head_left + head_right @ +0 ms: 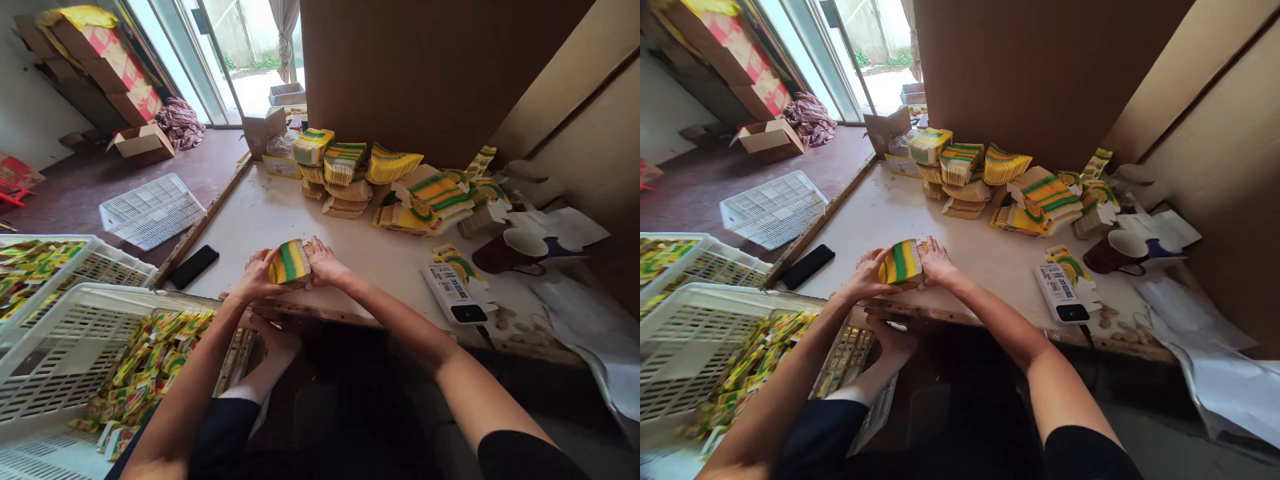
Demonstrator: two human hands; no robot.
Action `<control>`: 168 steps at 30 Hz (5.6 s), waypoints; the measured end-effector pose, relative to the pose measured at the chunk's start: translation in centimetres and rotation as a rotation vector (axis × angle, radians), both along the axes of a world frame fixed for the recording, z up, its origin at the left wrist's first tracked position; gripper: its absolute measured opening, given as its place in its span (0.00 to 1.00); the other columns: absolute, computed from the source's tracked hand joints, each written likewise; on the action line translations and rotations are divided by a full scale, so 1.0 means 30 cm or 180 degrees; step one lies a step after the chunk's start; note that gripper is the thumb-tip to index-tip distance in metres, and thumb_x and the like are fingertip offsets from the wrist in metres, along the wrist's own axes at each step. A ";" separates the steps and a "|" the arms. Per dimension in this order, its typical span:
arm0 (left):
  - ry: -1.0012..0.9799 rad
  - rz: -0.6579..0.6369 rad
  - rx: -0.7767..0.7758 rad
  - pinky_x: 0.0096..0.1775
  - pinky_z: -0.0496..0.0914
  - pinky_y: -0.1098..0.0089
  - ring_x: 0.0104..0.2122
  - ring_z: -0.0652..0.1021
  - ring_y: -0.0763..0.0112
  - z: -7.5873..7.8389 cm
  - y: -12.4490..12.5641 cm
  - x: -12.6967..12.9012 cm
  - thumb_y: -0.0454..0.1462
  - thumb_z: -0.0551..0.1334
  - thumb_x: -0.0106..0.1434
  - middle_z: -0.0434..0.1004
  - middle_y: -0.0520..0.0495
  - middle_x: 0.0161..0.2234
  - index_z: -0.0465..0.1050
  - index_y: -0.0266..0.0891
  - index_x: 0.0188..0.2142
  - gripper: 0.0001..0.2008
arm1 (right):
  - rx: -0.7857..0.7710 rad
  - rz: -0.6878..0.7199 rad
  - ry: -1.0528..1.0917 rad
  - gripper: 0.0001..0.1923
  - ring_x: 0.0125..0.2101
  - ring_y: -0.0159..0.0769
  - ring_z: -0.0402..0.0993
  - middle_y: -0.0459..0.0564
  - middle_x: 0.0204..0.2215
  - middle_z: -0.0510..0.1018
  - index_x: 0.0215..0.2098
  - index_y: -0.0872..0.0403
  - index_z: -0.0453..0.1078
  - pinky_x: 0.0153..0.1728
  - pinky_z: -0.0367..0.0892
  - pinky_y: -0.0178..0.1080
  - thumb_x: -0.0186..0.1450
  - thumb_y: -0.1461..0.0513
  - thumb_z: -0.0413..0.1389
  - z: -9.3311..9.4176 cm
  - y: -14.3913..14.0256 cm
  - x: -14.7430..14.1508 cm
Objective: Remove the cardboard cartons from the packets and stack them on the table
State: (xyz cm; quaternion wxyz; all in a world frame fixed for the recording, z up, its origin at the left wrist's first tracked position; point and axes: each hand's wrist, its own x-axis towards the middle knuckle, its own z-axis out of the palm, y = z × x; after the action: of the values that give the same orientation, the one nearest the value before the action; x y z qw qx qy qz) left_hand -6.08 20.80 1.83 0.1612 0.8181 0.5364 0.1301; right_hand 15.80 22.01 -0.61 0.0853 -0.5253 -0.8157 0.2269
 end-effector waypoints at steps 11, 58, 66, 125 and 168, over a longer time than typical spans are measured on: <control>0.0117 -0.0507 -0.0177 0.58 0.58 0.49 0.57 0.64 0.44 0.031 0.048 -0.010 0.55 0.70 0.40 0.62 0.37 0.57 0.58 0.43 0.63 0.52 | -0.0032 0.0116 0.0285 0.61 0.68 0.59 0.34 0.70 0.68 0.39 0.68 0.59 0.38 0.64 0.40 0.59 0.44 0.65 0.67 0.022 0.031 0.009; -0.3373 0.1761 -0.0521 0.55 0.67 0.53 0.57 0.70 0.54 -0.099 -0.009 0.072 0.65 0.41 0.59 0.67 0.38 0.57 0.60 0.43 0.61 0.41 | -0.0008 0.0101 -0.0126 0.52 0.62 0.56 0.57 0.68 0.63 0.58 0.67 0.62 0.47 0.60 0.57 0.51 0.48 0.65 0.63 0.083 0.022 -0.014; -0.0011 0.0789 -0.0384 0.58 0.57 0.47 0.56 0.67 0.45 0.036 0.008 0.022 0.57 0.64 0.47 0.67 0.39 0.52 0.66 0.44 0.55 0.38 | -0.0078 0.0132 -0.0038 0.52 0.60 0.56 0.60 0.67 0.62 0.60 0.67 0.61 0.46 0.58 0.60 0.52 0.49 0.62 0.64 0.083 0.023 -0.010; 0.0695 0.0489 -0.0157 0.50 0.63 0.55 0.50 0.68 0.44 0.082 -0.025 0.103 0.46 0.67 0.43 0.67 0.36 0.50 0.56 0.39 0.60 0.44 | 0.1010 -0.0556 0.0317 0.17 0.47 0.42 0.70 0.54 0.46 0.77 0.45 0.50 0.76 0.49 0.65 0.46 0.67 0.68 0.48 0.042 -0.215 0.069; 0.1069 0.0542 -0.0170 0.50 0.64 0.55 0.52 0.68 0.45 0.104 -0.042 0.128 0.49 0.64 0.50 0.66 0.34 0.52 0.53 0.34 0.61 0.43 | -0.0088 -0.1564 0.0499 0.05 0.33 0.39 0.77 0.56 0.33 0.81 0.35 0.57 0.71 0.32 0.64 0.35 0.64 0.64 0.53 0.091 -0.280 -0.177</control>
State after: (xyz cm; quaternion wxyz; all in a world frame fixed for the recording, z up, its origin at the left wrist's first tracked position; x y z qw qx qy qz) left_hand -2.25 19.53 4.96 0.0794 0.7754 0.6264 -0.0094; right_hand 10.48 13.62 2.11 0.1936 -0.6896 -0.6513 0.2506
